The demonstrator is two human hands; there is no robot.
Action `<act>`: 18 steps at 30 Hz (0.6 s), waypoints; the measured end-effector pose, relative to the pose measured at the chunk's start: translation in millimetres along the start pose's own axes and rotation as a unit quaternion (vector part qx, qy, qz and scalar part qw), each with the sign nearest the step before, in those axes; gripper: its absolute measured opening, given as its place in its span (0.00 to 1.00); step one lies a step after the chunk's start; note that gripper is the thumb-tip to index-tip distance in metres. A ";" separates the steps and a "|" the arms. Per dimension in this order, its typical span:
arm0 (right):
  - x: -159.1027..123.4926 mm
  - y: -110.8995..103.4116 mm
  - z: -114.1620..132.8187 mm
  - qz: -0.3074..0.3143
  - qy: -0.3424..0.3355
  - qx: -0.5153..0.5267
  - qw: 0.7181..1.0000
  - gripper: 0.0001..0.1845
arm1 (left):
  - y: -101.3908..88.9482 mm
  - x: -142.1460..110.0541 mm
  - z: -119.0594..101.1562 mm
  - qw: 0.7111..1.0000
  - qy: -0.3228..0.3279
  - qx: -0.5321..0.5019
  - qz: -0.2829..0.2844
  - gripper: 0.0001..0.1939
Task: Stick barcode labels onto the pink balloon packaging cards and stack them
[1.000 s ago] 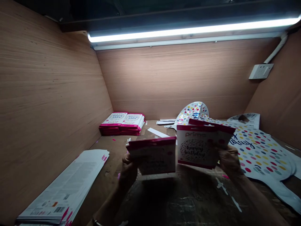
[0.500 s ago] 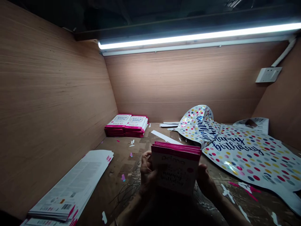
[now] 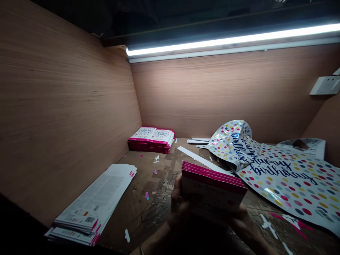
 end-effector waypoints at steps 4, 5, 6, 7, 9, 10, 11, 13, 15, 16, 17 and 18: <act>5.7 -13.7 -19.2 -0.077 0.040 0.115 0.990 0.09 | -3.8 14.8 -5.9 0.978 0.076 0.185 0.064 0.27; 9.6 -15.6 -25.8 -0.085 0.074 0.151 0.982 0.10 | -8.8 26.4 -6.9 0.956 0.087 0.273 0.071 0.25; 14.3 -16.1 -32.3 -0.087 0.114 0.185 0.972 0.12 | -16.7 42.2 -7.7 0.922 0.092 0.369 0.069 0.24; 19.3 -15.4 -38.5 -0.084 0.157 0.215 0.960 0.14 | -28.2 61.6 -8.6 0.893 0.086 0.439 0.053 0.22; 28.6 -10.4 -49.8 -0.066 0.245 0.256 0.933 0.17 | -53.8 106.9 -11.2 0.852 0.077 0.516 0.028 0.21; 32.5 -7.5 -54.1 -0.059 0.277 0.269 0.921 0.18 | -67.0 130.4 -11.5 0.829 0.072 0.554 0.022 0.21; 35.7 -4.3 -58.1 -0.053 0.302 0.278 0.910 0.19 | -79.4 152.7 -9.9 0.805 0.063 0.589 0.027 0.20; 39.3 1.9 -65.2 -0.044 0.333 0.283 0.898 0.19 | -102.8 189.9 -3.1 0.755 0.038 0.653 0.041 0.22; 40.2 6.9 -71.0 -0.034 0.345 0.280 0.895 0.20 | -121.7 214.2 7.2 0.707 0.012 0.704 0.066 0.24; 39.8 8.6 -73.8 -0.028 0.349 0.275 0.895 0.21 | -129.4 221.8 12.6 0.684 -0.001 0.725 0.079 0.25; 39.3 8.9 -76.3 -0.026 0.352 0.268 0.896 0.22 | -136.2 227.1 17.3 0.664 -0.014 0.742 0.092 0.26; 38.9 7.9 -78.5 -0.028 0.351 0.260 0.899 0.22 | -142.2 230.9 20.9 0.647 -0.024 0.755 0.103 0.26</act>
Point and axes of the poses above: each hand's wrist, its own x-axis towards the middle knuckle, its own y-axis out of the palm, z = x × y, the point moved 7 cm from there along x, towards the middle knuckle, and after that the axes turned 6 degrees about y, right-handed, at the moved point
